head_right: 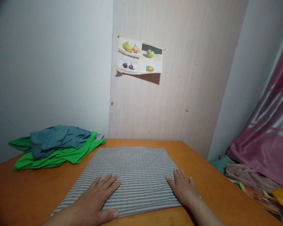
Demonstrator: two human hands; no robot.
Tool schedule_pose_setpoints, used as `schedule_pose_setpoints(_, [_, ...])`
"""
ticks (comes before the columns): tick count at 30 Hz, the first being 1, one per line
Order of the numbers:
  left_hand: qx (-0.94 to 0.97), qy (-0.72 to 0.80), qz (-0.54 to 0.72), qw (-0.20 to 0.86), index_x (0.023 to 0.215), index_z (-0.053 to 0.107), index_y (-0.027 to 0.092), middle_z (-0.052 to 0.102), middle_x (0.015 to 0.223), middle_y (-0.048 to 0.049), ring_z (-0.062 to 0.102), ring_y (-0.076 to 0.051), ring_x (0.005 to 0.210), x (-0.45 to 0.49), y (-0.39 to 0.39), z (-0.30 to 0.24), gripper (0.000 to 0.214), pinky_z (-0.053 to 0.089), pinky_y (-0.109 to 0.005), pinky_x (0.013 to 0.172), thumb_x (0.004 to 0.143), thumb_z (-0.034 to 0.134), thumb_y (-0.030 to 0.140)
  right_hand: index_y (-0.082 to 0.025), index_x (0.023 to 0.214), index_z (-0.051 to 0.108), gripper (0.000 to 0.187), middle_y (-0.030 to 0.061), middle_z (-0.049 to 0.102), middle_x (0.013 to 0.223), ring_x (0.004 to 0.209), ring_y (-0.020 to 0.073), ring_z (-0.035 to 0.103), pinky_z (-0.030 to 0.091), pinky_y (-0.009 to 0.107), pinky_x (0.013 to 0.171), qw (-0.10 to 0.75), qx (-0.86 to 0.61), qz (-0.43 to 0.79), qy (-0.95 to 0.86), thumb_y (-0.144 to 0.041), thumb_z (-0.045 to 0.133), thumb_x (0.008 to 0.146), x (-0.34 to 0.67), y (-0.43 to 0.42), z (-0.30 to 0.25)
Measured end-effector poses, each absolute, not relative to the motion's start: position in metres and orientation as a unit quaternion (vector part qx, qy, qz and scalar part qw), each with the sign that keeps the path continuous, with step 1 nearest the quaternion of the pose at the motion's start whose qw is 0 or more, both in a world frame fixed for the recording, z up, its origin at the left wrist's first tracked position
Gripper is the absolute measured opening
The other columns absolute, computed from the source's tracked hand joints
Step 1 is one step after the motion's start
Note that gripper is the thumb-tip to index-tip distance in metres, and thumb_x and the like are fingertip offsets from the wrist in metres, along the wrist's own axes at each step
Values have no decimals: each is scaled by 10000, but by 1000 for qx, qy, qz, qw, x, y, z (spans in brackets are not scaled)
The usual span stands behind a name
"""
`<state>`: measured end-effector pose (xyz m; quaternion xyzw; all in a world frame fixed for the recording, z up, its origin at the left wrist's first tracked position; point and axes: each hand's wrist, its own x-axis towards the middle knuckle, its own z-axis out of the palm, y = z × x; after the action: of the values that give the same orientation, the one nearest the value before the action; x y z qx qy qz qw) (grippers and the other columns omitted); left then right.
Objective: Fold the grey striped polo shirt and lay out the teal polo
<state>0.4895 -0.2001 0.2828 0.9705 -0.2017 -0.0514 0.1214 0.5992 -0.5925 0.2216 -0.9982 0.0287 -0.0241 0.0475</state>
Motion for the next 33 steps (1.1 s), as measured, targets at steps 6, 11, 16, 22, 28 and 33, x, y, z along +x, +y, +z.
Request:
schedule_pose_setpoints(6, [969, -206, -51, 128, 1568, 279, 313, 165, 1643, -86, 111, -366, 1516, 488, -200, 284, 928, 79, -642, 1208, 818, 442, 833, -109, 1558, 319, 845, 112, 224, 1644, 1531, 298, 152, 121, 606, 1203, 44, -998, -39, 24, -677, 212, 941, 596, -589, 224])
schedule_pose_setpoints(11, [968, -207, -60, 128, 1572, 270, 295, 159, 1643, -94, 94, -363, 1519, 487, -200, 286, 928, 66, -648, 1204, 829, 418, 832, -157, 1559, 327, 800, 90, 247, 1638, 1524, 293, 183, 124, 634, 1192, 57, -998, -26, 14, -659, 224, 944, 594, -593, 221])
schedule_pose_setpoints(16, [969, -203, -61, 129, 1574, 259, 294, 129, 1645, -90, 87, -355, 1522, 487, -200, 286, 918, 52, -641, 1206, 836, 456, 803, -160, 1553, 342, 789, 102, 249, 1637, 1523, 312, 177, 119, 658, 1186, 72, -996, -51, 26, -652, 218, 949, 593, -603, 213])
schedule_pose_setpoints(22, [969, -207, -53, 124, 1572, 259, 312, 142, 1648, -75, 92, -347, 1524, 491, -198, 282, 894, 58, -630, 1211, 844, 457, 791, -168, 1506, 438, 730, 122, 360, 1592, 1489, 327, 284, 223, 618, 1178, 150, -985, -89, -10, -615, 332, 938, 589, -620, 216])
schedule_pose_setpoints(28, [973, -203, -50, 98, 1570, 279, 299, 162, 1646, -77, 108, -337, 1525, 497, -198, 279, 869, 70, -617, 1213, 863, 425, 782, -90, 1328, 629, 595, 195, 617, 1368, 1283, 305, 570, 414, 404, 1085, 201, -965, -167, 28, -467, 372, 945, 568, -658, 238])
schedule_pose_setpoints(33, [973, -207, -17, 101, 1525, 417, 258, 278, 1622, -102, 209, -339, 1510, 503, -206, 275, 750, 144, -594, 1214, 913, 432, 691, -138, 1183, 697, 483, 172, 711, 1185, 1108, 286, 650, 453, 357, 940, 190, -972, -133, 23, -451, 433, 926, 541, -668, 251])
